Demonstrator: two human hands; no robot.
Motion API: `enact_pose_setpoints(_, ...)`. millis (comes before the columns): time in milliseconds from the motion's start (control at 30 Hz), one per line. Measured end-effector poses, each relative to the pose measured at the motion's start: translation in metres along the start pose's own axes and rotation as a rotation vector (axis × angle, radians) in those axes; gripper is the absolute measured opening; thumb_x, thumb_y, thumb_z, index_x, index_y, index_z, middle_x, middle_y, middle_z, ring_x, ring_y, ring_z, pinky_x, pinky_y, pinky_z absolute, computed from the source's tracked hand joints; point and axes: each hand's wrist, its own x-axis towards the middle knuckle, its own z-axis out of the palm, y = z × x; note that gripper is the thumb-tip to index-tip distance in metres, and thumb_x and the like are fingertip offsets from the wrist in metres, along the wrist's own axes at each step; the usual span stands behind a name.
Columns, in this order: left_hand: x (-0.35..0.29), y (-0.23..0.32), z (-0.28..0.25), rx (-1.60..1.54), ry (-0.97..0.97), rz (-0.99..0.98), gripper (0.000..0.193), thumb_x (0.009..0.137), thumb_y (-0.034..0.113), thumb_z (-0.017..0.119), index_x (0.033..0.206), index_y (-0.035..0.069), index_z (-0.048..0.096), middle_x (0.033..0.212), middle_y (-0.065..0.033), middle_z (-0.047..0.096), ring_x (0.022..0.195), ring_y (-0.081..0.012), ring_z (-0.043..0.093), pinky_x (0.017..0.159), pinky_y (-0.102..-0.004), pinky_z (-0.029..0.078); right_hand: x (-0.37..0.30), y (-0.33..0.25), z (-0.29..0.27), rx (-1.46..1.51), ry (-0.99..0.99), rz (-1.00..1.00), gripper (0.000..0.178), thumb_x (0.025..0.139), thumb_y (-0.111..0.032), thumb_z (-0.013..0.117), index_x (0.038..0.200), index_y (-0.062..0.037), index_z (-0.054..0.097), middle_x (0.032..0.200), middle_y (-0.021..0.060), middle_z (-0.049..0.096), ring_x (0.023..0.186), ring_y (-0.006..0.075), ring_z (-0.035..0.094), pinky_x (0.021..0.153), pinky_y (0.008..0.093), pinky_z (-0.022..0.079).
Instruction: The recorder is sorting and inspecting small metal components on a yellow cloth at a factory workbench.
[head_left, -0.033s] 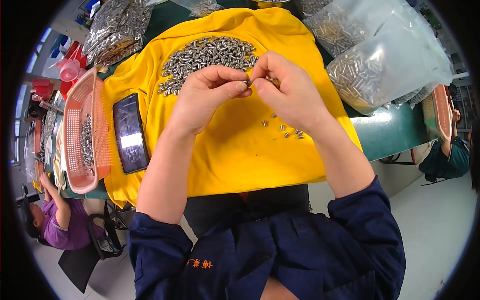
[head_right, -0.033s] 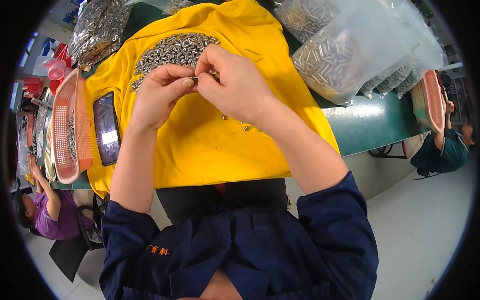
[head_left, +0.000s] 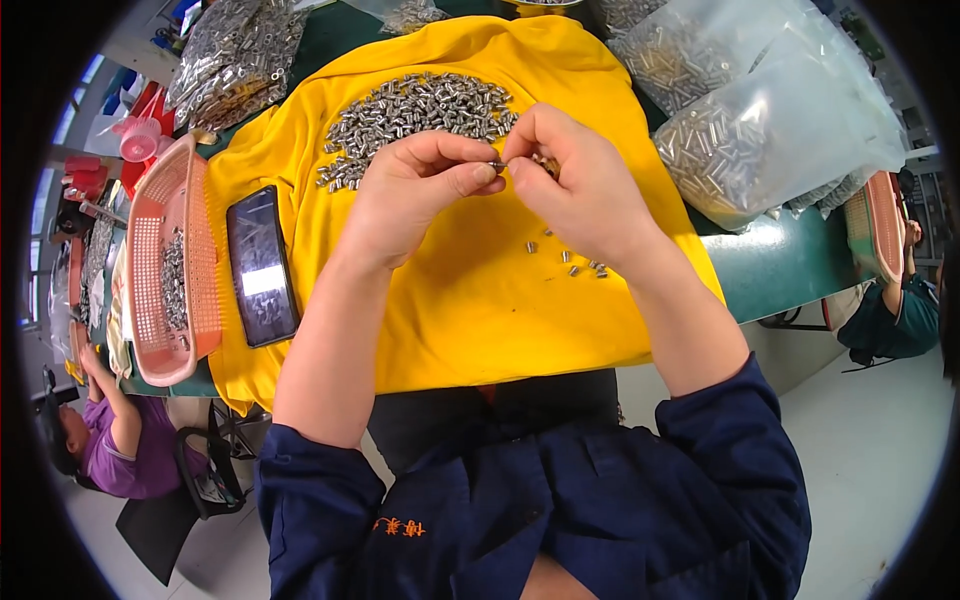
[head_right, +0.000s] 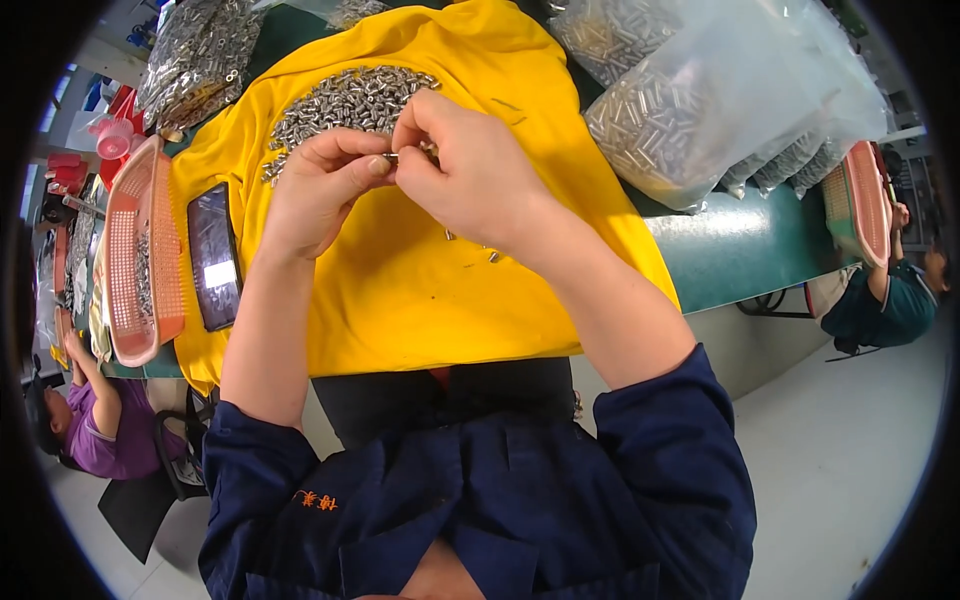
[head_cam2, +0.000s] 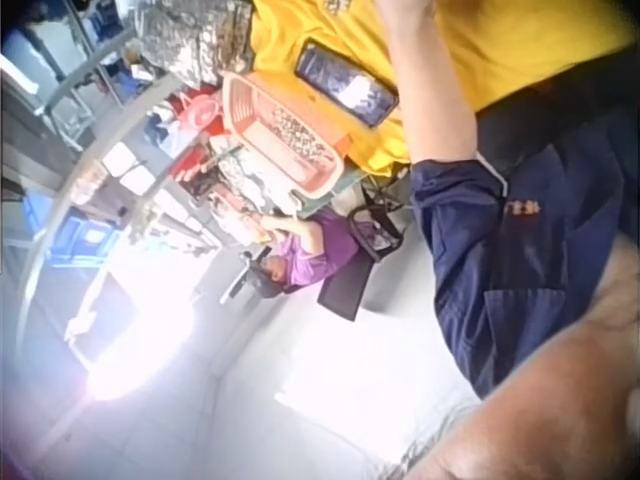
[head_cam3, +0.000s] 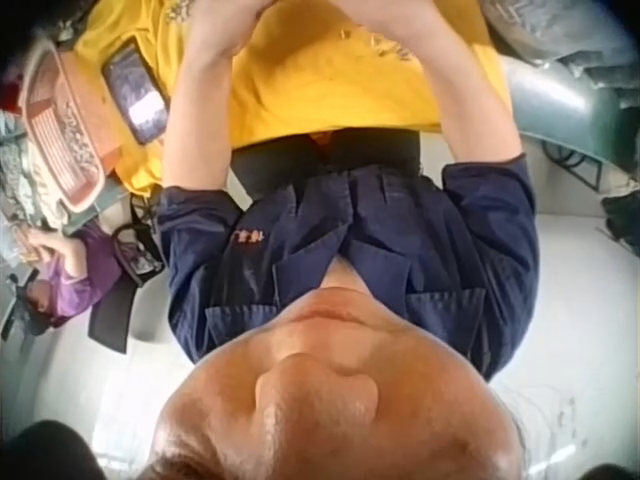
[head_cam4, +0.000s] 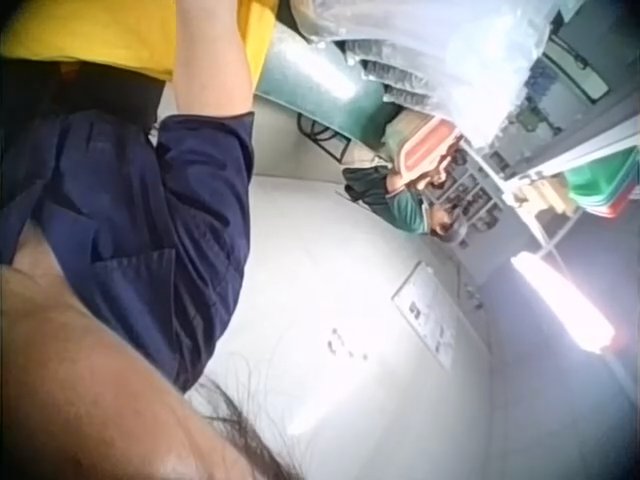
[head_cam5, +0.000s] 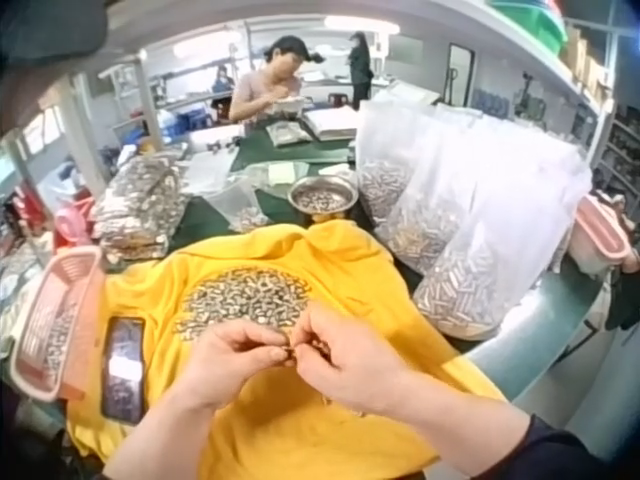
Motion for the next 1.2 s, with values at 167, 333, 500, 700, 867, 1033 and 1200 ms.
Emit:
enact_pose_setpoints(167,-0.001,0.000,0.001,0.192,0.031,0.040,0.012,0.075,0.000,0.059,0.087,-0.002,0.059,0.082,-0.0078,0.061,0.075,-0.0139,0.059,0.070,-0.0237,0.048,-0.001,0.001,0.004,-0.128,-0.015,-0.029,0.006,0.073,-0.006,0.048,0.078,-0.0027,0.046,0.064,0.0104,0.051,0.057,0.0216,0.050,0.053,0.0297,0.040)
enact_pose_setpoints(333,-0.001,0.001,0.002,0.198,0.053,0.017,0.012,0.075,-0.001,0.058,0.087,-0.003,0.059,0.082,-0.0079,0.061,0.075,-0.0142,0.059,0.070,-0.0236,0.048,0.000,0.002,0.005,-0.163,-0.032,-0.011,0.007,0.073,-0.002,0.048,0.078,-0.0022,0.045,0.068,0.0086,0.051,0.060,0.0198,0.049,0.055,0.0273,0.040)
enact_pose_setpoints(500,-0.001,0.006,0.010,0.221,0.080,0.040,0.011,0.076,-0.001,0.058,0.087,-0.004,0.058,0.082,-0.0085,0.061,0.075,-0.0147,0.060,0.070,-0.0236,0.048,0.001,0.000,0.003,-0.101,-0.006,0.006,0.007,0.073,-0.003,0.048,0.079,-0.0017,0.045,0.068,0.0082,0.051,0.060,0.0180,0.049,0.055,0.0270,0.040)
enact_pose_setpoints(700,-0.002,0.008,0.010,0.168,0.068,0.033,0.010,0.075,-0.002,0.058,0.085,-0.002,0.057,0.081,-0.0073,0.060,0.074,-0.0132,0.058,0.069,-0.0230,0.048,0.001,0.005,0.005,0.057,-0.004,-0.056,0.008,0.073,-0.009,0.050,0.078,-0.0030,0.046,0.067,0.0130,0.053,0.061,0.0267,0.053,0.055,0.0327,0.041)
enact_pose_setpoints(867,0.004,0.014,-0.009,0.350,0.200,0.115,0.008,0.075,-0.002,0.057,0.083,-0.001,0.056,0.079,-0.0078,0.060,0.071,-0.0124,0.058,0.067,-0.0236,0.048,0.001,0.007,-0.011,0.073,0.166,-0.017,0.006,0.074,-0.008,0.050,0.078,-0.0029,0.048,0.063,0.0089,0.052,0.054,0.0198,0.050,0.051,0.0297,0.040)
enact_pose_setpoints(1033,0.026,0.030,-0.006,0.661,0.137,0.109,0.008,0.075,0.001,0.057,0.082,-0.003,0.058,0.076,-0.0057,0.060,0.070,-0.0116,0.057,0.066,-0.0214,0.045,0.001,0.003,-0.022,0.117,0.258,-0.055,0.005,0.075,-0.006,0.051,0.079,-0.0034,0.048,0.059,0.0051,0.049,0.054,0.0126,0.048,0.051,0.0260,0.039)
enact_pose_setpoints(1200,0.124,0.063,0.010,1.060,0.113,0.432,0.025,0.073,0.021,0.061,0.092,0.005,0.061,0.078,-0.0078,0.063,0.070,-0.0144,0.059,0.066,-0.0251,0.046,0.004,0.001,-0.007,-0.067,0.203,-0.183,0.004,0.074,-0.003,0.050,0.077,-0.0026,0.048,0.062,0.0021,0.046,0.053,0.0048,0.040,0.048,0.0204,0.034)
